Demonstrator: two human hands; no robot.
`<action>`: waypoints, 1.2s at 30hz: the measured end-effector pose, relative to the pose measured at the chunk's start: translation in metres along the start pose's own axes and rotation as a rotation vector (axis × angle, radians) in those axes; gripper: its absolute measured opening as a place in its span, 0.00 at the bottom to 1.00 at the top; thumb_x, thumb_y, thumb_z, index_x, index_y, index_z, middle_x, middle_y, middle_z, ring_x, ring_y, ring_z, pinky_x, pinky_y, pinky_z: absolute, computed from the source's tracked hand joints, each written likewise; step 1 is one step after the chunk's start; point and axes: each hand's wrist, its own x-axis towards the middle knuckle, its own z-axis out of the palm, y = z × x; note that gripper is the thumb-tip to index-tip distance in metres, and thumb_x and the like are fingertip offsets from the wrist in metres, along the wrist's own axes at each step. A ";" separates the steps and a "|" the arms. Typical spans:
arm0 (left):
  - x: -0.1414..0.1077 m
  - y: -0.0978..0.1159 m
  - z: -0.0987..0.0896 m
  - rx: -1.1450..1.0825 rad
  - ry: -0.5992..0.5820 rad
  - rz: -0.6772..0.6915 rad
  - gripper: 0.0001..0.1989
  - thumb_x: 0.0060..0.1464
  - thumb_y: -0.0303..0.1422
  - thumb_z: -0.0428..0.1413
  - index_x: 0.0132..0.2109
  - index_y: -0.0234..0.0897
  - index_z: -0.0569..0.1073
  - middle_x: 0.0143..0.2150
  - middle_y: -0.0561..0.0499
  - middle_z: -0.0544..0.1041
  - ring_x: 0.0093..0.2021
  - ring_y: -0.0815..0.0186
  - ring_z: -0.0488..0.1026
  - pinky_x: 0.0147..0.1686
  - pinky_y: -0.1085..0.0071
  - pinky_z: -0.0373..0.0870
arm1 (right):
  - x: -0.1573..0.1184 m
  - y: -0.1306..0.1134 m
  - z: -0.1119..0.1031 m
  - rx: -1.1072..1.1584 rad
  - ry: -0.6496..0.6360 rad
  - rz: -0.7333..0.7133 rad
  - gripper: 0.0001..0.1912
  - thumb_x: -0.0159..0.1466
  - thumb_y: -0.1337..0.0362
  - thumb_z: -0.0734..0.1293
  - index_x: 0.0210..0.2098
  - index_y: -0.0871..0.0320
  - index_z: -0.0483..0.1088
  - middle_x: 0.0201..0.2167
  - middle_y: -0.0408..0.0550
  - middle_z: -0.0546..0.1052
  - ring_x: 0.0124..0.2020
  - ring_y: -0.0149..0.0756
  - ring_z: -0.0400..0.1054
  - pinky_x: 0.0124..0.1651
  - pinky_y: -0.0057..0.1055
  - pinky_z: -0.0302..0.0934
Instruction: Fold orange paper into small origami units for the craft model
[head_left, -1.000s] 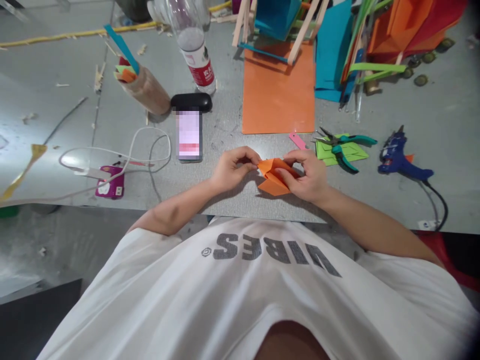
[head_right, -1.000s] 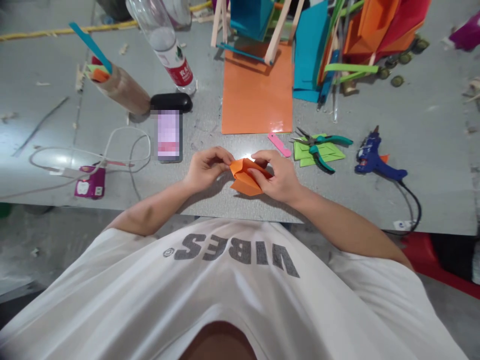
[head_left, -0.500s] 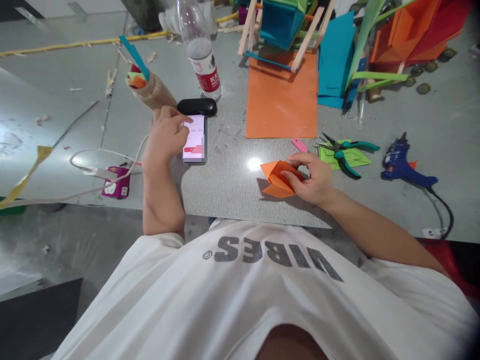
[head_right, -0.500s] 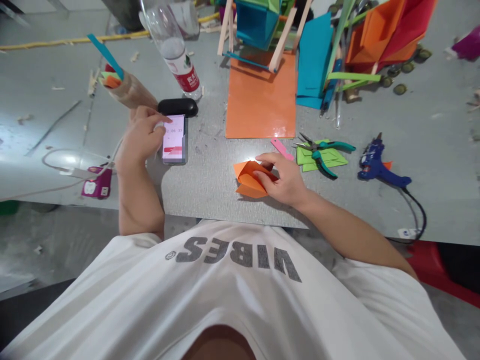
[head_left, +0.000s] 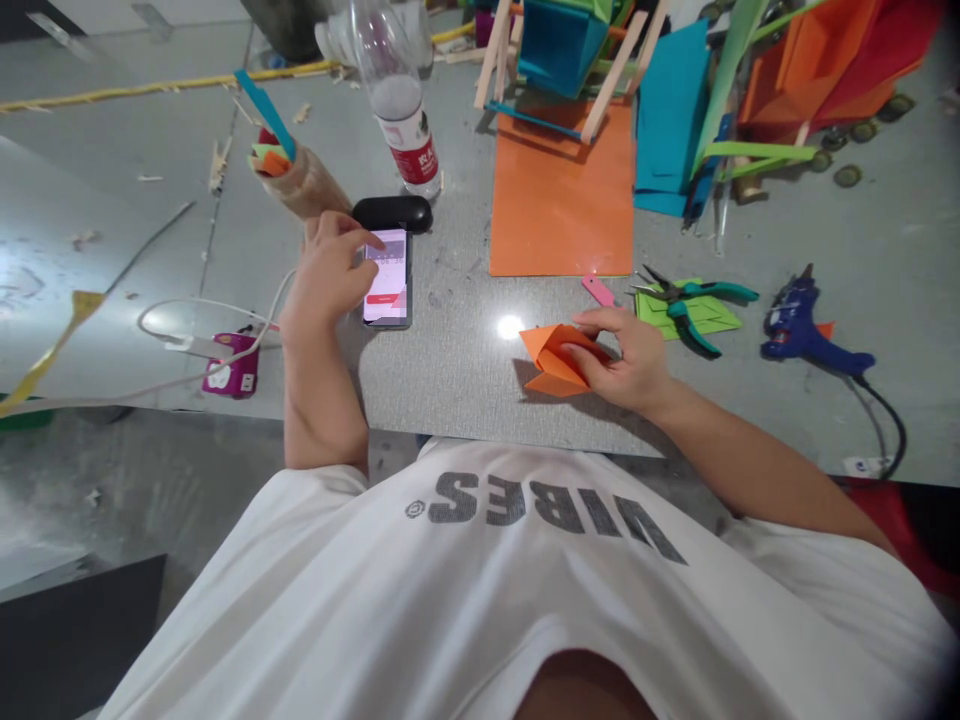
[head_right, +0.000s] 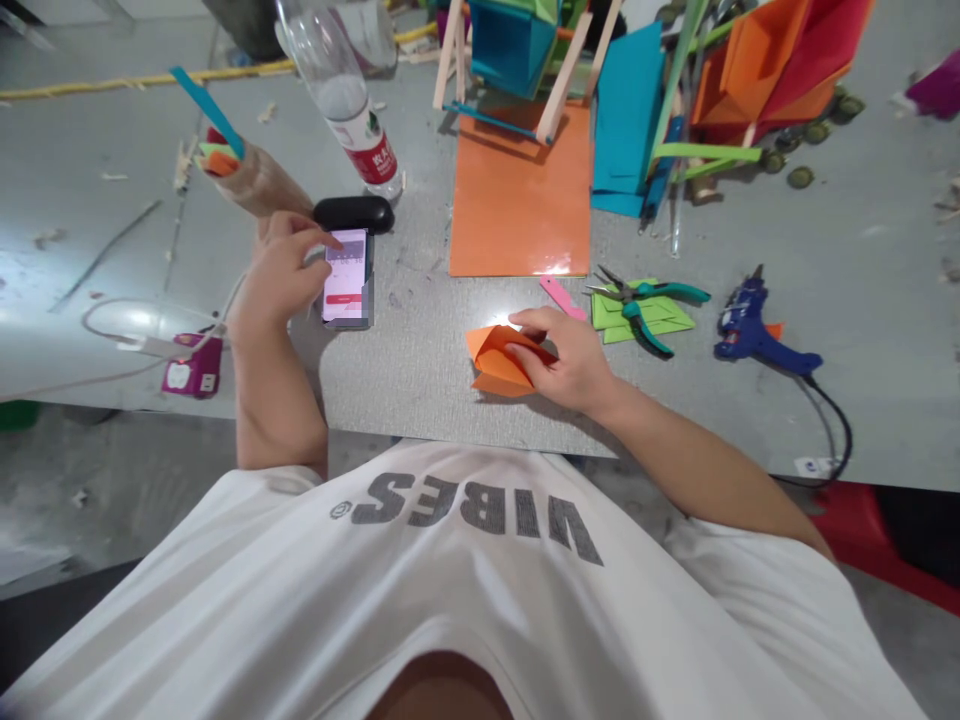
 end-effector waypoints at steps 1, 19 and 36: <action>0.000 0.000 0.000 0.001 0.000 0.001 0.09 0.75 0.42 0.67 0.53 0.44 0.89 0.65 0.44 0.79 0.74 0.43 0.68 0.79 0.37 0.61 | 0.000 0.000 0.000 0.000 0.006 -0.015 0.13 0.76 0.58 0.78 0.58 0.47 0.83 0.37 0.44 0.88 0.32 0.40 0.83 0.36 0.36 0.80; 0.014 -0.019 0.018 -0.031 0.198 0.022 0.12 0.66 0.45 0.75 0.46 0.45 0.86 0.52 0.46 0.81 0.62 0.46 0.74 0.73 0.32 0.69 | 0.003 -0.001 0.000 0.026 0.049 -0.064 0.19 0.75 0.62 0.79 0.63 0.46 0.82 0.35 0.41 0.86 0.31 0.39 0.81 0.35 0.35 0.78; -0.065 0.155 0.128 -0.945 0.133 0.624 0.05 0.80 0.32 0.68 0.56 0.48 0.88 0.54 0.47 0.91 0.47 0.63 0.91 0.41 0.68 0.88 | -0.001 0.001 0.016 0.098 0.057 -0.192 0.18 0.80 0.60 0.75 0.66 0.42 0.74 0.40 0.43 0.86 0.34 0.40 0.81 0.34 0.38 0.75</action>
